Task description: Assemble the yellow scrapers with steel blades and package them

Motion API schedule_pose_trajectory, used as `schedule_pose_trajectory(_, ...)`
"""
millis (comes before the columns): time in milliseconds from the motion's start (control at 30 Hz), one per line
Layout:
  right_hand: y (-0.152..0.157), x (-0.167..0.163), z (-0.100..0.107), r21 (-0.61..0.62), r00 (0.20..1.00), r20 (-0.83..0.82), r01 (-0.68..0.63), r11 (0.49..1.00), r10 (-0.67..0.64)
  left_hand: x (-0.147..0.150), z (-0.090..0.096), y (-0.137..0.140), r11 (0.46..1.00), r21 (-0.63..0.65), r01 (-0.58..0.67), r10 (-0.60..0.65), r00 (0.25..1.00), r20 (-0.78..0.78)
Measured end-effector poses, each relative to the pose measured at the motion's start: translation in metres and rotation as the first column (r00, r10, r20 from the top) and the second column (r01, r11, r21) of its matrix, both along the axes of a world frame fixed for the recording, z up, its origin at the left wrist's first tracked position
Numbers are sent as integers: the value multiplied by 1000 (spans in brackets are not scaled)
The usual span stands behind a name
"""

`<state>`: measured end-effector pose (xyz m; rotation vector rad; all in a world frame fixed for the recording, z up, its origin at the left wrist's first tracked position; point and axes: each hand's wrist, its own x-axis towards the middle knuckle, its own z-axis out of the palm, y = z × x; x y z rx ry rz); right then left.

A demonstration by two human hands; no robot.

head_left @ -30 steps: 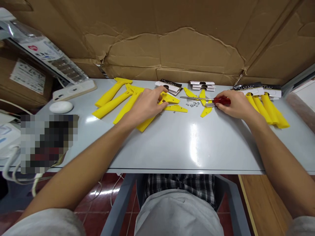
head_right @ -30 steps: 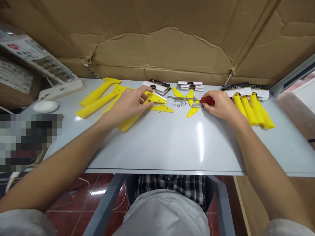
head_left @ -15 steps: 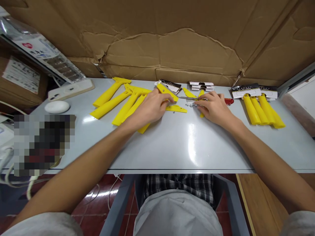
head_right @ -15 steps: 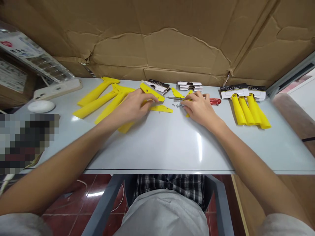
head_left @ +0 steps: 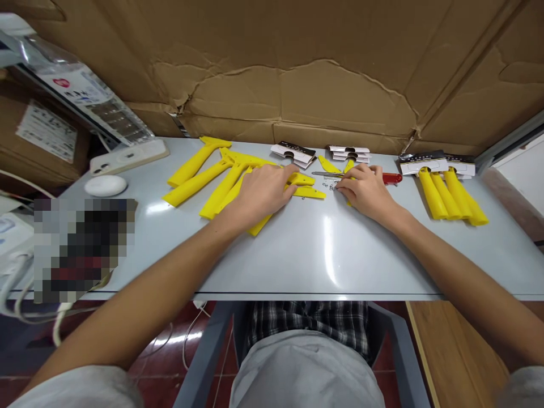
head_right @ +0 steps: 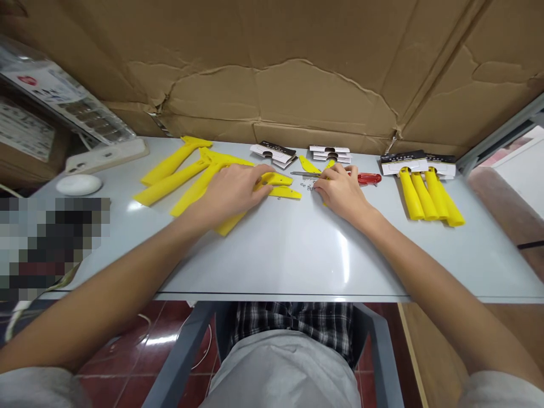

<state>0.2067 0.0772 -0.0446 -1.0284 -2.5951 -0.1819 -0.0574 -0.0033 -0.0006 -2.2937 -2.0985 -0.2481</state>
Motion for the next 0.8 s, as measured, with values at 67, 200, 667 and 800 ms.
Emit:
schedule_pose_trajectory(67,1,-1,2,-4,1000,12,2,1000,-2,0,-1,-1,1000,-4,4,-4,1000,-7)
schedule_pose_trajectory(200,3,-3,3,-13,999,48,0,1000,0,1,-1,-1,998,52,-40,39,999,9)
schedule_pose_trajectory(667,-2,1,5,-18,972,-230,-47,999,42,12,-23,1,883,149,444,-449,894,-4)
schedule_pose_trajectory(800,-8,-5,3,-96,945,-311,-134,986,98,12,-25,4,886,95,455,-450,890,-68)
